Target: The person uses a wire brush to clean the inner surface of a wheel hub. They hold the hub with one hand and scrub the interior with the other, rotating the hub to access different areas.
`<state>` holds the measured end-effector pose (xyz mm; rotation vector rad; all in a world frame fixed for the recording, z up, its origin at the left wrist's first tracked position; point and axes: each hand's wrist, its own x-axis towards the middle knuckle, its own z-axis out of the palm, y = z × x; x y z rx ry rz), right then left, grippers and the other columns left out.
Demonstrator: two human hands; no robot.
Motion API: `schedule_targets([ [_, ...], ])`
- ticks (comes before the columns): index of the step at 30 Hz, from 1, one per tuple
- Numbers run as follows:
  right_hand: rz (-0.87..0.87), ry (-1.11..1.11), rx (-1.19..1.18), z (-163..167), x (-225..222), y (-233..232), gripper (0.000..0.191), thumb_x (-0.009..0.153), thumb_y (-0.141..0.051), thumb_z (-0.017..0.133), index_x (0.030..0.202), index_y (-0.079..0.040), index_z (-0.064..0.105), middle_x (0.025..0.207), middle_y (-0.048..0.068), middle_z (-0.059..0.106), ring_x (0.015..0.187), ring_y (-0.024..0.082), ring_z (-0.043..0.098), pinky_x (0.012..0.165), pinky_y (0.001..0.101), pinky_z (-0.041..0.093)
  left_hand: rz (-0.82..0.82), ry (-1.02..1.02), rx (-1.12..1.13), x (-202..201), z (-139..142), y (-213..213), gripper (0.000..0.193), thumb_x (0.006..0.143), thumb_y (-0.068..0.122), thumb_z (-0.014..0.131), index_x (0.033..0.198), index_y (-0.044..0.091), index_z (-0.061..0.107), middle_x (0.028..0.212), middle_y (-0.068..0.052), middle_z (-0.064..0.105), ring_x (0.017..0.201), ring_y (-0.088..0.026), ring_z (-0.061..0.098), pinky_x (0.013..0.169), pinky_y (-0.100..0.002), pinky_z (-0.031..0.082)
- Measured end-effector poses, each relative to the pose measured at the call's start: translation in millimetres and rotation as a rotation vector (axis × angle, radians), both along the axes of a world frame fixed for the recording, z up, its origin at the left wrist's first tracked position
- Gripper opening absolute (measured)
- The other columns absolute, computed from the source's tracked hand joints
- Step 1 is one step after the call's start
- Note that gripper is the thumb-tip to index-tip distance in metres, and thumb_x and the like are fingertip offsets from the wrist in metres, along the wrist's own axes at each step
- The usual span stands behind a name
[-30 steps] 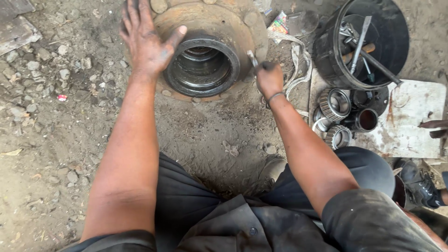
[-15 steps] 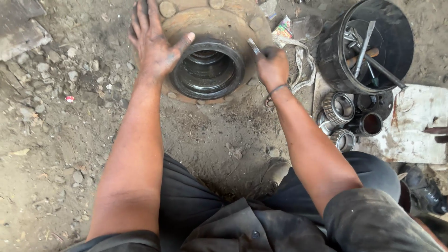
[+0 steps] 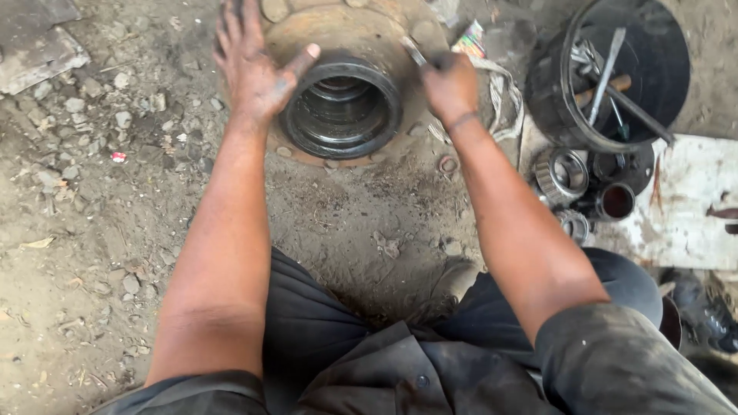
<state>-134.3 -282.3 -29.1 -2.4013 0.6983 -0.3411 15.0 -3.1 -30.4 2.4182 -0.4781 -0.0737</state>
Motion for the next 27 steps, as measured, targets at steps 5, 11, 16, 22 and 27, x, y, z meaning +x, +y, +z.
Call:
schedule_targets([
  [5,0.125,-0.163,-0.188,-2.3,6.5,-1.7,0.023,0.086,-0.025,0.070,0.088,-0.004,0.077,0.086,0.022,0.073,0.082,0.043,0.068,0.073,0.0479,0.053,0.038,0.049,-0.018,-3.4,3.6,-1.3,0.109,0.089,0.061,0.086,0.168,0.024,0.020,0.174,-0.019,0.015,0.161,-0.043,0.010,0.128,-0.069,0.002],
  [11,0.024,-0.036,-0.041,9.7,15.9,5.5,0.027,0.086,-0.029,0.071,0.088,-0.002,0.076,0.085,0.023,0.072,0.081,0.043,0.069,0.075,0.0471,0.054,-0.003,0.041,-0.020,-3.1,6.9,-1.9,0.115,0.084,0.062,0.090,0.166,0.023,0.018,0.174,-0.017,0.015,0.160,-0.041,0.011,0.126,-0.069,0.004],
  [16,0.134,-0.152,-0.088,22.7,45.1,16.4,0.021,0.084,-0.022,0.069,0.090,-0.004,0.078,0.086,0.023,0.073,0.081,0.041,0.071,0.079,0.0448,0.056,-0.008,0.021,-0.025,-1.8,3.4,0.2,0.118,0.086,0.066,0.088,0.168,0.024,0.015,0.175,-0.016,0.012,0.161,-0.041,0.009,0.127,-0.069,0.003],
  [22,0.034,-0.092,-0.106,31.1,3.1,6.7,0.019,0.086,-0.022,0.068,0.087,-0.004,0.076,0.087,0.021,0.074,0.082,0.038,0.073,0.078,0.0449,0.058,-0.022,0.044,-0.047,-2.1,2.5,-0.4,0.118,0.085,0.064,0.090,0.167,0.024,0.015,0.175,-0.016,0.011,0.160,-0.040,0.008,0.124,-0.070,0.003],
  [27,0.077,-0.038,-0.186,32.3,36.5,32.4,0.019,0.088,-0.025,0.070,0.088,-0.007,0.077,0.087,0.020,0.074,0.082,0.040,0.071,0.076,0.0482,0.056,-0.004,0.032,-0.049,-2.5,3.5,0.1,0.116,0.084,0.064,0.091,0.167,0.026,0.018,0.175,-0.015,0.014,0.160,-0.040,0.009,0.126,-0.069,0.004],
])
